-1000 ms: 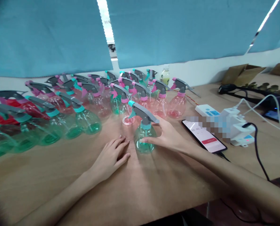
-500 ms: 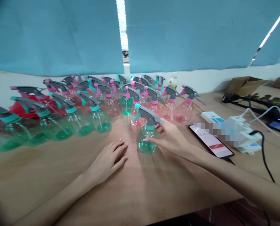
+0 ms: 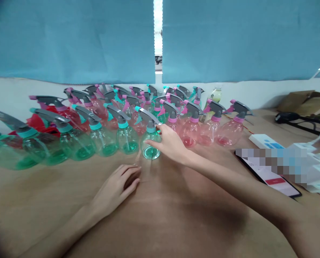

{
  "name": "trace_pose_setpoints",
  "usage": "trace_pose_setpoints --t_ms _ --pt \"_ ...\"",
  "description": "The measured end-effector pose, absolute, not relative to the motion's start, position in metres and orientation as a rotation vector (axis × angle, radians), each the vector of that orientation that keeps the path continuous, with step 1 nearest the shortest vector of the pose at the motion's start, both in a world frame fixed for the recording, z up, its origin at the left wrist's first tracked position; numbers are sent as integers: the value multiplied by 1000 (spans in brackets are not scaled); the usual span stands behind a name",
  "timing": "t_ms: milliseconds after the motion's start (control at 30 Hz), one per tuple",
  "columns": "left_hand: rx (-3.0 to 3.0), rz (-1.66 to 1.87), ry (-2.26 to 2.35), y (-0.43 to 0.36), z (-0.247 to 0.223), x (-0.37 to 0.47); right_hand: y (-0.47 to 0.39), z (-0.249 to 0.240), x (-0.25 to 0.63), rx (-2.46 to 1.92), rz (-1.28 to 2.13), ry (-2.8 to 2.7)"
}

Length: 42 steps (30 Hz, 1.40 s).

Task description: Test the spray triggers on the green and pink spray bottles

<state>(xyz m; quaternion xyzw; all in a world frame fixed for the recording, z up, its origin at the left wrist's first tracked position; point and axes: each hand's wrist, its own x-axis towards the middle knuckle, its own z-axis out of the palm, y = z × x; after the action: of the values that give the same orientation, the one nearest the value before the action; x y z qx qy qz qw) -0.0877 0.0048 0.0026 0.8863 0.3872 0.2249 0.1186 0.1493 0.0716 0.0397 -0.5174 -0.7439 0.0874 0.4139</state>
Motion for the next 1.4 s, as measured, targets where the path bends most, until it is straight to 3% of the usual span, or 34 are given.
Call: trace_pose_setpoints --t_ms 667,1000,1400 --pt "2583 634 1136 2 4 -85 85 59 130 -1497 153 -1840" --pt "2587 636 1163 2 2 -84 44 67 195 -1557 132 -1675" --pt "2598 632 1169 0 3 -81 88 51 187 -1774 268 -1644"
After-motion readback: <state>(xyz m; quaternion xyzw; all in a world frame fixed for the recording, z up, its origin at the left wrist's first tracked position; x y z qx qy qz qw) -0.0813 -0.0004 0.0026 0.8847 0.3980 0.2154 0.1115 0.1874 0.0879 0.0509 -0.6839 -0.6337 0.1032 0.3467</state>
